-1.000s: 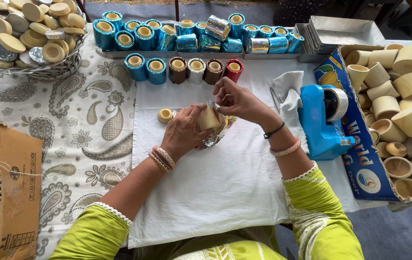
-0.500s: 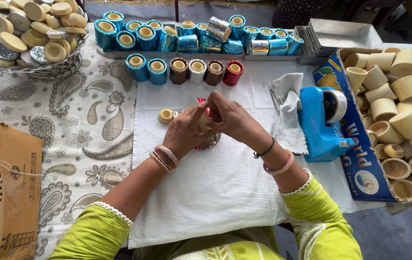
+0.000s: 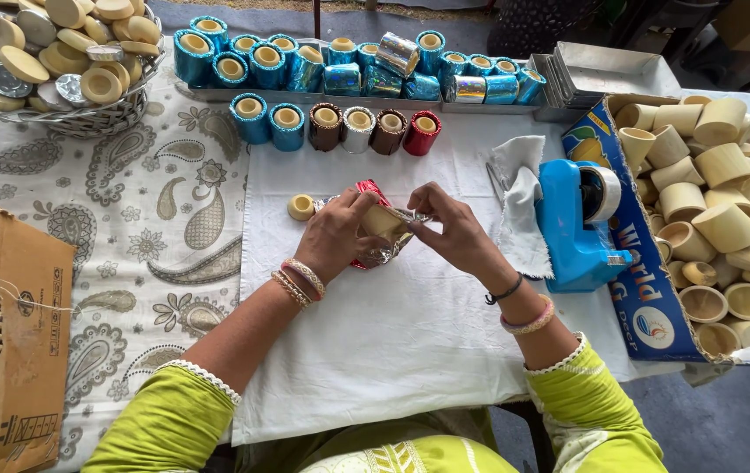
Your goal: The person places a small candle into a beige cup, then wraps the cup with a red metallic sheet. They use a tape dispenser to secure the wrapping and place the finished item on the table.
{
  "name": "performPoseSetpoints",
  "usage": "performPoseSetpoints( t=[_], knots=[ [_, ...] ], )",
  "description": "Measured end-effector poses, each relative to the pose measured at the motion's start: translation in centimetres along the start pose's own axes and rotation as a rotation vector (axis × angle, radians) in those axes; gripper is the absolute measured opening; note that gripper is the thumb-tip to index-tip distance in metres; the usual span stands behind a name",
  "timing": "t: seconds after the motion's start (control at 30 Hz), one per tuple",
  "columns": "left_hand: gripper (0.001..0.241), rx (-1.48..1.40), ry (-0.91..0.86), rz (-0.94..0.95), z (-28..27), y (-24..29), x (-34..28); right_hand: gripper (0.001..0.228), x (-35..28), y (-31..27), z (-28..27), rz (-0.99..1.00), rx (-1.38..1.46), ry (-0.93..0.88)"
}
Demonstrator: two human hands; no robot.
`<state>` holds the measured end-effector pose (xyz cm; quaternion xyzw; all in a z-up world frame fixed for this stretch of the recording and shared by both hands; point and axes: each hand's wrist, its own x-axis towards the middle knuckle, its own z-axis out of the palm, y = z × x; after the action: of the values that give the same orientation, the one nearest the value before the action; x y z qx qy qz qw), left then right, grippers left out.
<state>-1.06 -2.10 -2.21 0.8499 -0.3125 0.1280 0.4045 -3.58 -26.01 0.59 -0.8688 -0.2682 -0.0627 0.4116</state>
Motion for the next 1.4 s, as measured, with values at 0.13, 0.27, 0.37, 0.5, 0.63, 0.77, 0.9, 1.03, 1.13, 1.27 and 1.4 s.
performPoseSetpoints(
  t=[0.13, 0.27, 0.37, 0.5, 0.63, 0.77, 0.9, 1.03, 1.13, 1.27, 1.4],
  knots=[
    [0.062, 0.002, -0.037, -0.033, -0.1, 0.0, 0.0, 0.031, -0.2, 0.7, 0.8, 0.151, 0.1, 0.079],
    [0.063, 0.016, -0.026, -0.029, -0.1, 0.1, -0.1, 0.041, -1.1, 0.6, 1.6, 0.139, 0.046, 0.092],
    [0.064, 0.026, -0.026, -0.041, 0.1, -0.1, 0.0, 0.041, -1.6, -0.9, 2.1, 0.003, -0.077, 0.134],
    [0.064, 0.051, -0.038, -0.062, 0.4, -0.1, -0.1, 0.038, -1.9, -3.1, 1.9, -0.207, -0.384, 0.024],
    [0.063, 0.056, -0.002, -0.022, 0.5, -0.3, -0.1, 0.03, -1.8, -1.8, 1.7, -0.209, -0.365, 0.002],
    [0.062, 0.043, 0.014, 0.0, 1.4, -1.1, -0.2, 0.03, -1.1, -2.4, 0.3, -0.128, -0.149, -0.102],
    [0.068, 0.031, 0.02, 0.015, 1.7, -1.4, -0.3, 0.017, -0.7, -0.1, -0.7, -0.041, -0.046, 0.028],
    [0.077, 0.023, 0.026, 0.037, 1.0, -0.5, -0.1, 0.028, 1.3, -2.9, -0.7, -0.025, -0.117, -0.062],
    [0.083, 0.049, 0.015, 0.031, 1.0, -0.3, -0.1, 0.032, 2.0, -3.0, 0.2, -0.074, -0.126, -0.127],
    [0.086, 0.051, 0.02, 0.016, 0.9, -0.2, -0.1, 0.034, 2.2, -2.6, 0.6, -0.075, -0.107, -0.083],
    [0.085, 0.066, 0.031, 0.01, 1.1, -0.4, -0.1, 0.038, 2.0, -1.6, 1.3, -0.091, -0.034, 0.002]
  ],
)
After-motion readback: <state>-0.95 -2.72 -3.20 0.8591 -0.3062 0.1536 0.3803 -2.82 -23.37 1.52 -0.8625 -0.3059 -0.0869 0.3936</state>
